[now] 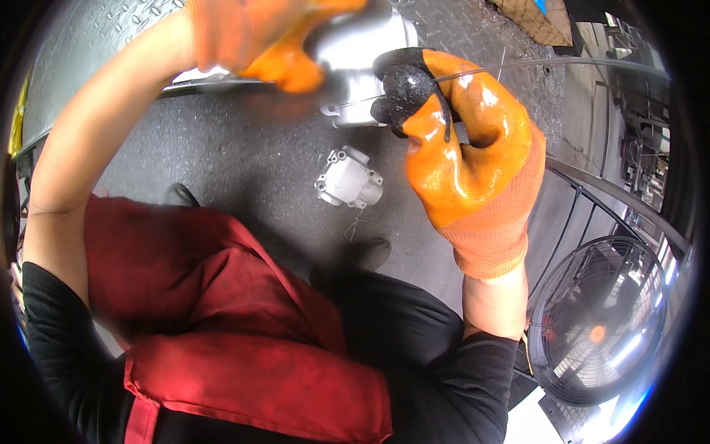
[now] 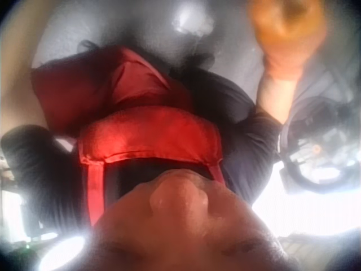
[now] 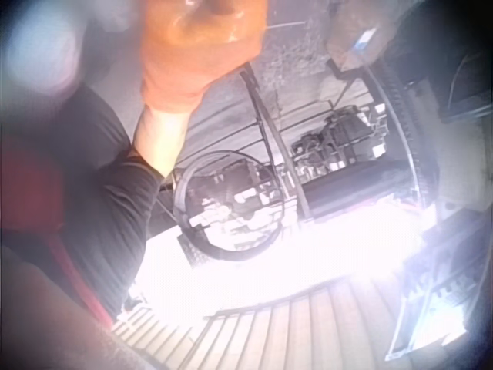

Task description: The person works with metal engine housings, first using a tool inside a large machine, then carrying a part across a fabrication floor to a table where they clean or deburr it using a small handheld tool and a cloth.

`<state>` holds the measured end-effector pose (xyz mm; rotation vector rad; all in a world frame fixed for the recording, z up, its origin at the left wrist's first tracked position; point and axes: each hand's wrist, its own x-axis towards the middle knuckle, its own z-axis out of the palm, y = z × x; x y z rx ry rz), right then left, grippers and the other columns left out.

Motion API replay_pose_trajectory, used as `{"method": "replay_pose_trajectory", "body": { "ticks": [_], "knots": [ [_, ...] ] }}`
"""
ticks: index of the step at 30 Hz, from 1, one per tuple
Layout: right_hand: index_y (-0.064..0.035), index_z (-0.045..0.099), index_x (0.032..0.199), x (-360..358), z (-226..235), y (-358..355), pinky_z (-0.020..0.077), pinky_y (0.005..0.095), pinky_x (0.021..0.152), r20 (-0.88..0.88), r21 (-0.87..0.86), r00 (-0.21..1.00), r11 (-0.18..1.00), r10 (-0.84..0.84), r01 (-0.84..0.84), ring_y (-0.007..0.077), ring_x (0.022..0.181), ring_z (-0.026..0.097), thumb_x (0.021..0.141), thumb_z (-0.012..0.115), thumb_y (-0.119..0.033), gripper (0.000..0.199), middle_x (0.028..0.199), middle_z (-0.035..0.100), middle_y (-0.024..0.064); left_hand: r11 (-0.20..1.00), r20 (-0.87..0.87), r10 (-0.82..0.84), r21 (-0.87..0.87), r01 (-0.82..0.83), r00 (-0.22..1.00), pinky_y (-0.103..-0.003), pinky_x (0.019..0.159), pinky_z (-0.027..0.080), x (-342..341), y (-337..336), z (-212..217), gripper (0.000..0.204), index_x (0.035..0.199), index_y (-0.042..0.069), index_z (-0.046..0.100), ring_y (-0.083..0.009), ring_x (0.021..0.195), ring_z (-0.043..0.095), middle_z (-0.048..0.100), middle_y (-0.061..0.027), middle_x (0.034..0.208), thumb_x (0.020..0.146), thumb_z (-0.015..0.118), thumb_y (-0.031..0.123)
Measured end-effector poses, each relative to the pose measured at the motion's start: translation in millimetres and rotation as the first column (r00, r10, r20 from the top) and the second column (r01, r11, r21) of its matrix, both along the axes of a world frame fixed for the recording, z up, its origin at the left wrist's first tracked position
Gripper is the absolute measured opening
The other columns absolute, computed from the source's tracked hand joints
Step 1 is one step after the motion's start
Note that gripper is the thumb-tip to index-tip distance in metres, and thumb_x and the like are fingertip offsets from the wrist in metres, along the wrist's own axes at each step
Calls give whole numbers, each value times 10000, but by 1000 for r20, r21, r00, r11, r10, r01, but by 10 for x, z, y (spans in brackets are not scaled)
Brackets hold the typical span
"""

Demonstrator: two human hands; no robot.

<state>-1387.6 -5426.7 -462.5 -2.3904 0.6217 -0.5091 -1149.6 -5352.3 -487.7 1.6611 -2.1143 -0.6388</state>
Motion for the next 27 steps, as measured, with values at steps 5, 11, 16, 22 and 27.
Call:
{"method": "replay_pose_trajectory", "body": {
  "ticks": [5, 11, 16, 22, 27],
  "knots": [
    [47, 640, 992, -23, -67, -75, 497, 256, 666, 57, 20, 997, 999, -49, 48, 131, 715, 622, 892, 641, -93, 172, 942, 718, 109, 999, -16, -18, 32, 18, 1000, -462, 932, 472, 13, -27, -7, 695, 1271, -10, 514, -431, 1132, 564, 561, -262, 1195, 709, 768, 309],
    [34, 649, 931, -57, -128, -87, 485, 249, 619, 60, -7, 996, 998, -63, 63, 135, 636, 604, 856, 650, -70, 129, 895, 719, 131, 1000, 8, 6, 13, -6, 1000, -454, 939, 469, -13, -7, -24, 719, 1276, -36, 501, -426, 1136, 564, 553, -267, 1203, 708, 771, 314],
    [8, 677, 985, 76, -92, 3, 513, 287, 615, 32, -100, 997, 992, 74, -71, 203, 649, 669, 820, 633, -35, 176, 820, 703, 148, 1000, -5, -22, -3, 22, 1000, -452, 922, 476, 57, -24, -61, 684, 1260, -38, 511, -410, 1109, 577, 563, -269, 1160, 730, 754, 320],
    [-8, 685, 1012, 134, -517, 32, 531, 365, 687, -52, -4, 996, 997, 79, -80, 306, 729, 682, 782, 616, -33, 241, 791, 695, 137, 911, 152, -42, 411, -25, 987, -361, 778, 532, 170, 82, 228, 486, 1201, 23, 612, -279, 899, 661, 671, -171, 995, 808, 702, 296],
    [-4, 683, 994, 142, -625, 16, 522, 388, 733, -37, -4, 993, 993, 114, -114, 320, 798, 671, 782, 638, -54, 222, 806, 702, 127, 845, -95, -64, 525, 105, 993, -381, 802, 516, 117, 533, -633, 322, 1107, 55, 611, -253, 926, 633, 659, -112, 1035, 875, 575, 276]
  ]
}}
